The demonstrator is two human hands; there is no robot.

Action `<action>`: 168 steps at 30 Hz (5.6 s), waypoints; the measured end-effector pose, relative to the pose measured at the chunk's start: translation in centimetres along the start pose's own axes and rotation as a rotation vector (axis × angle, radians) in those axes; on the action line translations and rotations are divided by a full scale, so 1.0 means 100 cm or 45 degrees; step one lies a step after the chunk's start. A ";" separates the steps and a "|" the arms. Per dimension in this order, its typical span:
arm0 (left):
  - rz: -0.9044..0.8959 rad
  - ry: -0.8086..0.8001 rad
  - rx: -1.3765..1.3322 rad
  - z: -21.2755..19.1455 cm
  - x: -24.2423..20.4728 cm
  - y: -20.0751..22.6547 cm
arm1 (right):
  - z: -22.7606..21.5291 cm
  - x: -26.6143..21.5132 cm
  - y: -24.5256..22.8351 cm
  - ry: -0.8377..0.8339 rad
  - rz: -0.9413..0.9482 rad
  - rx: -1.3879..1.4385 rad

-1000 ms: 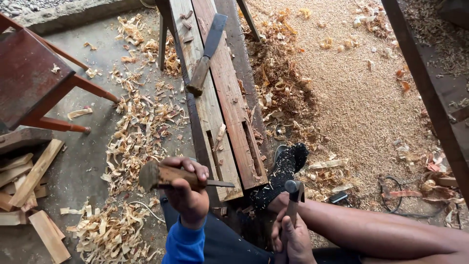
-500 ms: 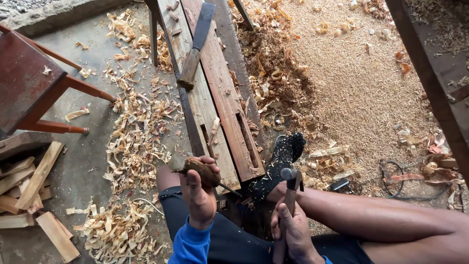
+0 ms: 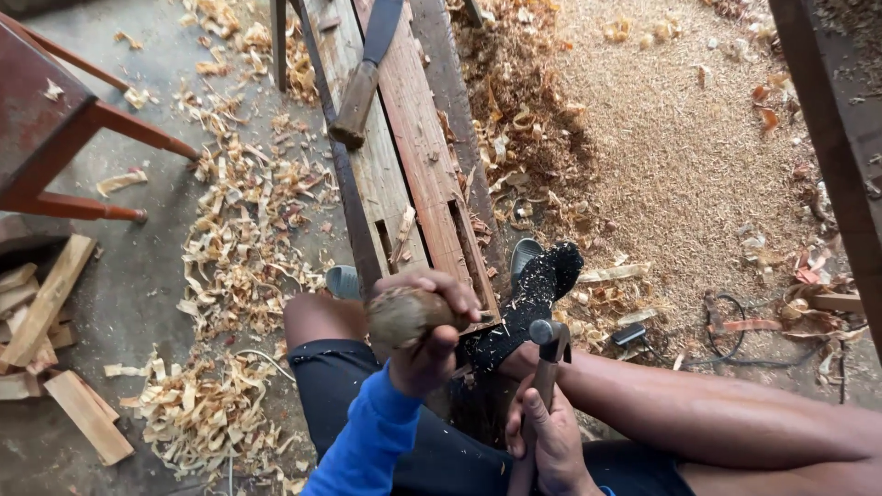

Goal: Using a hammer and chisel to carve out rectangular slots in a long wooden plank on a workbench.

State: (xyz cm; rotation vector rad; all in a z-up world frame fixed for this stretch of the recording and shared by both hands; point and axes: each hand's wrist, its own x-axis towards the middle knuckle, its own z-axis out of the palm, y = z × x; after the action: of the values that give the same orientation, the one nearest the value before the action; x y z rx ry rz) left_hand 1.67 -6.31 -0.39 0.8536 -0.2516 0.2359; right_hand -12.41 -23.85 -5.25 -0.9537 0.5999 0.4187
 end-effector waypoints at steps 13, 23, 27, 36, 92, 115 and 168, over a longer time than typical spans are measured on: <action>-0.309 -0.407 0.710 -0.020 0.022 0.015 | -0.029 0.014 0.024 -0.037 -0.042 0.036; -0.262 -0.181 0.228 -0.010 0.026 -0.007 | -0.021 0.010 0.023 -0.062 -0.109 0.105; -0.158 -0.344 0.444 -0.010 0.035 -0.020 | -0.015 0.008 0.014 -0.061 -0.094 0.025; -0.236 -0.557 0.585 -0.013 0.027 -0.035 | -0.002 0.003 -0.004 -0.095 -0.121 -0.051; -0.286 -0.004 0.504 -0.011 0.073 -0.076 | 0.015 -0.032 -0.158 0.023 -0.282 -0.874; -0.278 0.247 0.921 -0.021 0.093 -0.090 | 0.204 0.071 -0.308 -0.207 -0.249 -2.616; -0.959 0.588 1.142 -0.063 0.125 -0.150 | 0.214 0.269 -0.293 0.006 -0.478 -2.062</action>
State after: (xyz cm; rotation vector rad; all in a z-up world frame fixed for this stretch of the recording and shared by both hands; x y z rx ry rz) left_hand 18.83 -9.74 -11.09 1.6727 0.6627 -0.1923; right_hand 31.22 -18.87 5.27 -2.5486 -0.0669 0.5336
